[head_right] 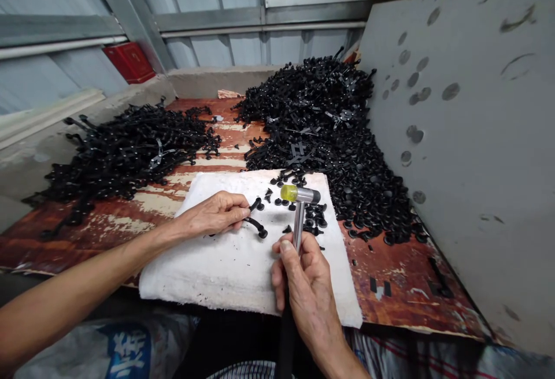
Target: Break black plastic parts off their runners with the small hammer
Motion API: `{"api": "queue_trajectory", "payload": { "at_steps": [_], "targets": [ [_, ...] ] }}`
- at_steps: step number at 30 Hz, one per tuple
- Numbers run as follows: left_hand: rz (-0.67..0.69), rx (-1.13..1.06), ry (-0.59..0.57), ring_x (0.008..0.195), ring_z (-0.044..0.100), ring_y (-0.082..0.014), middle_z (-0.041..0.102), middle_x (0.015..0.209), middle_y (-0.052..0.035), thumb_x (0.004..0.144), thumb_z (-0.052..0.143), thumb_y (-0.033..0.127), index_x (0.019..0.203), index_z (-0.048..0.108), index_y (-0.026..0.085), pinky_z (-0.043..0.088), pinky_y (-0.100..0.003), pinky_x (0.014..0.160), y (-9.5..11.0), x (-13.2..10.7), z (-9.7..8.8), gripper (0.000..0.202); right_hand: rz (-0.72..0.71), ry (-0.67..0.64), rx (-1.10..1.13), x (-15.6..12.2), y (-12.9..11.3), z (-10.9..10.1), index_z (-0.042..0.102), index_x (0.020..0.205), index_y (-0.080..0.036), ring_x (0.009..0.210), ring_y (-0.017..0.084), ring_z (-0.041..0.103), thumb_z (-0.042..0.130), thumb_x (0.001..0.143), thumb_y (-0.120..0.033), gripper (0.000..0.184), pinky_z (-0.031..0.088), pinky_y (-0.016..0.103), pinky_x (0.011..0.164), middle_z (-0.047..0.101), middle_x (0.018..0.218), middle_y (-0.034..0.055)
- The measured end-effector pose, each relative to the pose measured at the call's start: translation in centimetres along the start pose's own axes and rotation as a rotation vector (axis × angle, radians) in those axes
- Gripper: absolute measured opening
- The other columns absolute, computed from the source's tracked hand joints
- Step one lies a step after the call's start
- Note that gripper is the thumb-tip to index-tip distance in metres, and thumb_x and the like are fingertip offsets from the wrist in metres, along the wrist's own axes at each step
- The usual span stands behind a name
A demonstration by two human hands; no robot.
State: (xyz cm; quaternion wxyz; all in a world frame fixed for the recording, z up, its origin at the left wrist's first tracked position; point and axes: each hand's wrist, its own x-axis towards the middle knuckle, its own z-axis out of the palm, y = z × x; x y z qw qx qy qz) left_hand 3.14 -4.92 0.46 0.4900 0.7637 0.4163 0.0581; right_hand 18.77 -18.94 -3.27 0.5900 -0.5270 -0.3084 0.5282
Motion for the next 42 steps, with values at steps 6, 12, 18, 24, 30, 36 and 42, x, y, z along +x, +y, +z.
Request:
{"api": "queue_trajectory", "payload": {
  "at_steps": [6, 12, 18, 24, 30, 36, 42],
  "targets": [
    [0.019, 0.012, 0.004, 0.041, 0.031, -0.0046, 0.046, 0.052, 0.0071, 0.086, 0.048, 0.027, 0.068, 0.053, 0.017, 0.024, -0.019, 0.041, 0.1, 0.2, 0.1, 0.022, 0.002, -0.008, 0.007, -0.1, 0.0, 0.0, 0.051, 0.089, -0.020, 0.033, 0.004, 0.038, 0.067, 0.080, -0.062, 0.045, 0.032, 0.015, 0.030, 0.060, 0.065, -0.0038],
    [0.048, 0.021, 0.018, 0.046, 0.036, -0.0057, 0.052, 0.057, 0.0050, 0.085, 0.049, 0.030, 0.067, 0.053, 0.016, 0.026, -0.020, 0.044, -0.2, 0.3, 0.3, 0.023, -0.004, -0.017, -0.002, -0.1, -0.1, -0.1, 0.050, 0.089, -0.020, 0.033, 0.004, 0.039, 0.066, 0.080, -0.062, 0.046, 0.032, 0.015, 0.030, 0.059, 0.062, -0.0045],
    [0.062, 0.041, 0.011, 0.047, 0.037, -0.0065, 0.051, 0.056, 0.0044, 0.084, 0.048, 0.031, 0.066, 0.051, 0.017, 0.026, -0.020, 0.045, -0.1, 0.3, 0.2, 0.024, -0.031, -0.026, 0.001, 0.0, -0.1, -0.1, 0.051, 0.088, -0.019, 0.033, 0.004, 0.039, 0.065, 0.081, -0.062, 0.045, 0.032, 0.014, 0.030, 0.058, 0.061, -0.0051],
    [0.040, 0.091, -0.013, 0.045, 0.034, -0.0065, 0.048, 0.054, 0.0055, 0.084, 0.048, 0.032, 0.068, 0.053, 0.017, 0.024, -0.021, 0.043, -0.6, 0.8, -0.1, 0.022, -0.028, -0.007, 0.012, -0.1, 0.0, 0.0, 0.056, 0.094, -0.018, 0.037, 0.004, 0.041, 0.065, 0.080, -0.063, 0.048, 0.034, 0.016, 0.030, 0.059, 0.073, -0.0024],
    [0.016, 0.100, -0.045, 0.042, 0.033, -0.0064, 0.042, 0.048, 0.0061, 0.082, 0.049, 0.030, 0.061, 0.050, 0.018, 0.023, -0.021, 0.041, 0.0, 1.0, -0.6, 0.024, -0.024, -0.119, -0.198, 0.0, -0.7, -0.9, 0.058, 0.114, -0.016, 0.036, 0.009, 0.039, 0.047, 0.093, -0.053, 0.043, 0.034, 0.020, 0.032, 0.052, 0.057, -0.0052],
    [-0.014, 0.088, -0.041, 0.041, 0.035, -0.0071, 0.044, 0.046, 0.0045, 0.081, 0.050, 0.028, 0.059, 0.050, 0.018, 0.025, -0.021, 0.041, -0.1, 1.3, -0.7, 0.025, -0.804, -0.045, -0.863, 2.2, -2.7, -2.4, 0.048, 0.143, -0.017, 0.083, 0.018, 0.066, 0.041, 0.095, -0.017, 0.048, 0.055, 0.032, 0.079, 0.068, 0.105, 0.0102],
    [0.021, 0.057, -0.040, 0.039, 0.034, -0.0068, 0.041, 0.044, 0.0053, 0.080, 0.050, 0.026, 0.055, 0.048, 0.018, 0.023, -0.021, 0.040, -0.4, 1.2, -0.5, 0.026, -0.915, -0.168, -1.393, 3.6, -3.5, -3.3, 0.051, 0.141, -0.010, 0.044, 0.015, 0.051, 0.036, 0.088, -0.005, 0.056, 0.043, 0.027, 0.041, 0.061, 0.079, 0.0058]
  ]
}}
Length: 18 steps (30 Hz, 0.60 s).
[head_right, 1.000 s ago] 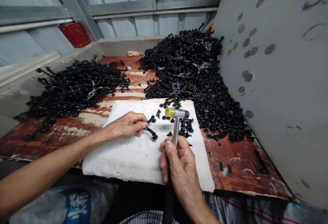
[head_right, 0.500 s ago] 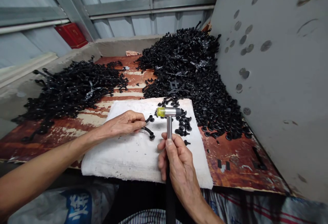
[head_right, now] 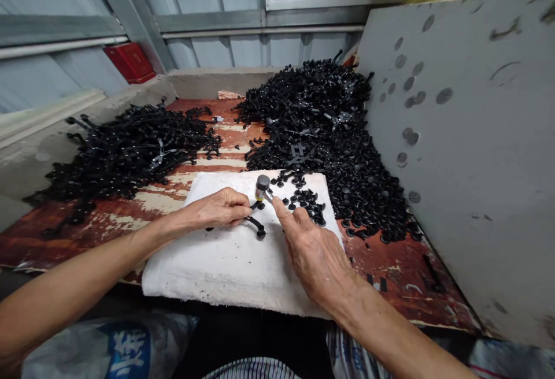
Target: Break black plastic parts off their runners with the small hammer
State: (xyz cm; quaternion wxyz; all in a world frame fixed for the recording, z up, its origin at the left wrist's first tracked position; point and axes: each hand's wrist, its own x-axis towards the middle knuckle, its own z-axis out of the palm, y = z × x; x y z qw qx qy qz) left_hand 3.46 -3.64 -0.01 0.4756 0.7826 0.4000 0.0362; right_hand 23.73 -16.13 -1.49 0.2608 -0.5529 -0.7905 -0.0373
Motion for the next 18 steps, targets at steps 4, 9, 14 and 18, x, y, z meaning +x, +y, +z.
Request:
{"api": "queue_trajectory", "payload": {
  "at_steps": [4, 9, 14, 18],
  "targets": [
    [-0.006, 0.001, 0.010, 0.040, 0.036, -0.0067, 0.046, 0.046, 0.0042, 0.079, 0.050, 0.025, 0.054, 0.048, 0.018, 0.025, -0.021, 0.041, 0.25, -0.11, 0.03, 0.025, -0.008, 0.170, 0.082, 0.06, -0.45, -0.63, 0.038, 0.149, -0.016, 0.064, 0.016, 0.059, 0.038, 0.092, -0.005, 0.059, 0.050, 0.027, 0.057, 0.060, 0.087, 0.0066],
    [-0.008, 0.005, -0.006, 0.040, 0.035, -0.0069, 0.043, 0.045, 0.0051, 0.080, 0.049, 0.026, 0.055, 0.048, 0.018, 0.024, -0.021, 0.040, 0.08, -0.07, 0.02, 0.026, -0.056, -0.015, -0.051, 0.17, -0.33, -0.48, 0.048, 0.142, -0.013, 0.041, 0.012, 0.044, 0.035, 0.087, -0.002, 0.057, 0.038, 0.025, 0.039, 0.057, 0.076, 0.0030],
    [-0.023, 0.040, 0.005, 0.040, 0.037, -0.0074, 0.048, 0.047, 0.0036, 0.079, 0.049, 0.027, 0.055, 0.049, 0.018, 0.026, -0.022, 0.040, -0.07, 0.01, 0.16, 0.026, 0.047, 0.051, 0.029, 0.26, -0.02, -0.59, 0.040, 0.149, -0.016, 0.055, 0.014, 0.054, 0.035, 0.091, -0.008, 0.058, 0.045, 0.024, 0.049, 0.060, 0.085, 0.0064],
    [-0.041, 0.052, 0.000, 0.039, 0.035, -0.0078, 0.044, 0.044, 0.0043, 0.079, 0.048, 0.026, 0.054, 0.048, 0.019, 0.024, -0.023, 0.039, 0.00, 0.01, 0.24, 0.026, 0.030, -0.069, 0.023, 0.24, 0.26, -0.62, 0.047, 0.145, -0.022, 0.047, 0.013, 0.048, 0.037, 0.086, -0.006, 0.061, 0.043, 0.024, 0.046, 0.059, 0.078, 0.0031]
  ]
}}
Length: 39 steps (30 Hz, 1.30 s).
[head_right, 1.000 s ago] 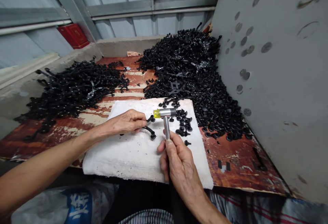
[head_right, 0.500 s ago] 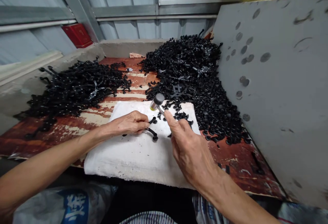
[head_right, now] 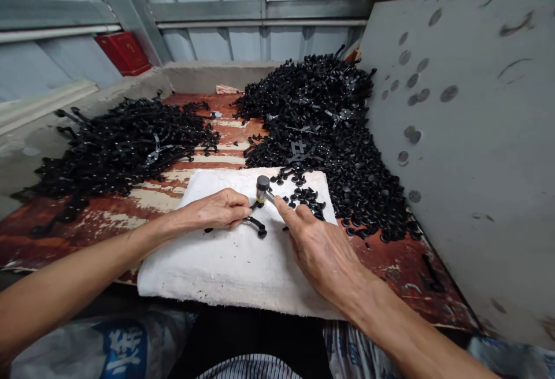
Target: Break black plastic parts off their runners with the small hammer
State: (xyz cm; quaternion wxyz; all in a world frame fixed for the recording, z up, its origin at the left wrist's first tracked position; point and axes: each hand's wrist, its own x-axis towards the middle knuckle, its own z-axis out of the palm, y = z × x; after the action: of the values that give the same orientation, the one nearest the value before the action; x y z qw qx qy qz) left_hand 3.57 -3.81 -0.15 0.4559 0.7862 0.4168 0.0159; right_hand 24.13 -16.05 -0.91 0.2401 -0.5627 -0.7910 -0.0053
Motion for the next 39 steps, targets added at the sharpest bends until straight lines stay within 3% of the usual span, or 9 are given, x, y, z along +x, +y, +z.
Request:
{"api": "queue_trajectory", "payload": {
  "at_steps": [8, 10, 13, 16, 20, 23, 27, 31, 39],
  "targets": [
    [-0.032, 0.026, -0.025, 0.039, 0.036, -0.0081, 0.042, 0.045, 0.0042, 0.080, 0.046, 0.029, 0.054, 0.049, 0.018, 0.025, -0.022, 0.040, 0.6, -0.1, 0.2, 0.028, 0.053, -0.019, 0.166, 0.1, 0.0, 0.0, 0.057, 0.137, -0.018, 0.054, 0.016, 0.056, 0.037, 0.087, -0.010, 0.055, 0.048, 0.029, 0.052, 0.064, 0.080, 0.0062],
    [-0.048, -0.012, -0.025, 0.039, 0.038, -0.0082, 0.047, 0.049, 0.0042, 0.080, 0.048, 0.031, 0.062, 0.051, 0.018, 0.026, -0.022, 0.039, 0.8, -0.5, 0.4, 0.022, 0.175, 0.085, 0.368, 0.2, 0.3, -0.7, 0.057, 0.135, -0.019, 0.071, 0.018, 0.062, 0.042, 0.091, -0.019, 0.046, 0.052, 0.031, 0.063, 0.065, 0.086, 0.0066],
    [-0.059, -0.063, 0.070, 0.040, 0.039, -0.0085, 0.049, 0.053, 0.0061, 0.077, 0.052, 0.035, 0.075, 0.050, 0.019, 0.027, -0.021, 0.040, 0.8, -1.1, -1.1, 0.015, 0.585, 0.186, 0.824, 0.4, 1.5, -2.2, 0.056, 0.129, -0.021, 0.052, 0.012, 0.051, 0.059, 0.086, -0.037, 0.046, 0.043, 0.024, 0.044, 0.058, 0.073, -0.0012],
    [-0.094, 0.010, 0.341, 0.045, 0.043, -0.0099, 0.047, 0.057, 0.0061, 0.078, 0.054, 0.035, 0.085, 0.052, 0.019, 0.034, -0.021, 0.046, 0.8, -1.9, -6.4, 0.018, 0.916, 0.243, 1.205, 0.4, 3.7, -3.2, 0.057, 0.106, -0.021, 0.039, 0.007, 0.033, 0.076, 0.067, -0.045, 0.049, 0.030, 0.019, 0.032, 0.046, 0.060, -0.0089],
    [-0.234, 0.436, 1.096, 0.088, 0.058, -0.0224, 0.059, 0.093, -0.0065, 0.080, 0.057, 0.028, 0.102, 0.054, 0.014, 0.046, -0.031, 0.075, 0.8, -2.6, -15.3, 0.027, 0.986, 0.341, 1.260, -0.4, 6.0, -2.6, 0.053, 0.095, -0.022, 0.037, 0.005, 0.031, 0.079, 0.056, -0.044, 0.052, 0.029, 0.017, 0.031, 0.040, 0.053, -0.0121],
    [-0.205, 0.630, 1.299, 0.114, 0.051, -0.0316, 0.056, 0.115, -0.0131, 0.081, 0.055, 0.025, 0.107, 0.053, 0.013, 0.043, -0.041, 0.094, 1.3, -1.2, -16.7, 0.029, 1.017, 0.344, 1.293, -0.9, 6.4, -1.4, 0.054, 0.095, -0.020, 0.034, 0.005, 0.028, 0.079, 0.054, -0.048, 0.055, 0.029, 0.017, 0.028, 0.041, 0.050, -0.0119],
    [0.127, 0.553, 0.717, 0.096, 0.059, -0.0233, 0.062, 0.097, -0.0093, 0.085, 0.046, 0.024, 0.089, 0.055, 0.018, 0.046, -0.034, 0.087, 3.0, 3.9, -9.9, 0.011, 0.993, 0.384, 1.297, -1.0, 6.3, -0.4, 0.056, 0.098, -0.020, 0.033, 0.004, 0.029, 0.080, 0.053, -0.053, 0.061, 0.030, 0.018, 0.027, 0.044, 0.051, -0.0110],
    [0.296, 0.564, 0.453, 0.098, 0.059, -0.0250, 0.060, 0.106, -0.0100, 0.088, 0.045, 0.030, 0.104, 0.055, 0.019, 0.046, -0.037, 0.086, 5.8, 9.0, -2.7, 0.022, 0.989, 0.390, 1.263, -1.2, 6.8, -0.3, 0.057, 0.099, -0.020, 0.033, 0.005, 0.031, 0.080, 0.055, -0.054, 0.060, 0.032, 0.018, 0.027, 0.045, 0.052, -0.0103],
    [0.305, 0.597, 0.332, 0.093, 0.058, -0.0277, 0.054, 0.108, -0.0129, 0.076, 0.047, 0.008, 0.101, 0.053, 0.019, 0.042, -0.038, 0.080, 7.0, 11.3, -1.7, 0.027, 0.961, 0.353, 1.249, -1.1, 7.4, -0.2, 0.057, 0.102, -0.020, 0.031, 0.006, 0.032, 0.079, 0.055, -0.056, 0.063, 0.031, 0.019, 0.025, 0.047, 0.050, -0.0103]
  ]
}}
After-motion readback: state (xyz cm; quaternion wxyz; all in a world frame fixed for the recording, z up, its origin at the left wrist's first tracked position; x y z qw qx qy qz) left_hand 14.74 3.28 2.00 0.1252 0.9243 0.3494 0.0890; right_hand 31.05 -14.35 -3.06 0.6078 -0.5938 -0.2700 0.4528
